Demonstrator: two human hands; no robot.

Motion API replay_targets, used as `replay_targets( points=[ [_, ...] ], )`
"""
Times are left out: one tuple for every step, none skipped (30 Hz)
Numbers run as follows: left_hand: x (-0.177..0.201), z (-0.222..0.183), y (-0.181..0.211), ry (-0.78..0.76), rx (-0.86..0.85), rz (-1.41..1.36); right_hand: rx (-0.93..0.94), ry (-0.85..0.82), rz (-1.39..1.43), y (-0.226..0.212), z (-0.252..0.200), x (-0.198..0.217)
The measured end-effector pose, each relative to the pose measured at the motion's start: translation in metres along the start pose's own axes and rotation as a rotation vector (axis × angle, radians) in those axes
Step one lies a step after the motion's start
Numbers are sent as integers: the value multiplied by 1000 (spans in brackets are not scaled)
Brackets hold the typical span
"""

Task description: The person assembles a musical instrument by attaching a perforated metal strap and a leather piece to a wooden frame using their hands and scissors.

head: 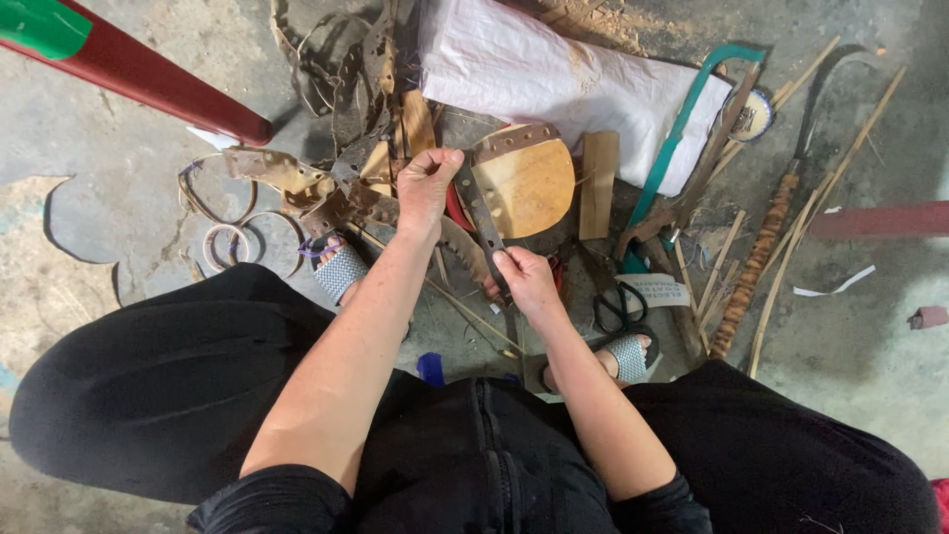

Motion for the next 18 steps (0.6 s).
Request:
replay_targets(
  points=[
    [-1,1,-2,1,-1,-12,-4,7,6,2,2,3],
    [-1,1,-4,2,-2,-25,-9,13,12,5,5,6],
    [-1,0,-2,1,-1,-24,-11,14,13,4,4,5],
    [-1,-1,0,2,-2,-33,-4,18,13,2,4,4],
    [-1,-2,1,4,-3,-43,3,23,13,0,3,3],
    [-1,-1,-1,4,-3,-42,2,23,14,2,4,3],
    [-1,-1,-3,4,-4,-49,-3,23,10,4,5,3],
    [-1,1,-4,4,-6,-56,-7,24,7,5,6,3],
    [-1,2,-4,3,-7,-56,-7,24,8,5,7,2],
    [0,2,-5,3,-7,-51,-7,23,18,5,6,2],
    [1,2,-6,4,-7,-46,-7,22,28,5,6,1],
    [0,3,-8,4,-6,-46,-8,23,28,4,5,1],
    [0,4,-9,4,-9,-51,-1,19,32,2,5,0],
    [0,5,-10,5,-13,-57,8,15,36,-1,5,-1],
    [0,4,-9,6,-13,-58,8,14,35,1,6,0],
    [0,3,-7,2,-13,-53,6,17,39,4,8,1],
    [0,3,-5,-1,-14,-48,3,19,42,6,9,2],
    [0,4,-7,-1,-14,-48,3,19,42,7,9,3]
  ],
)
Point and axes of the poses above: each hand's wrist, its own z-axis towards the middle knuckle, its own x-axis out of the back of the hand, y = z × x, the point moved 9 cm from there along z, towards the middle knuckle, and after that the axes turned 15 degrees about z, right-handed, at the moved point
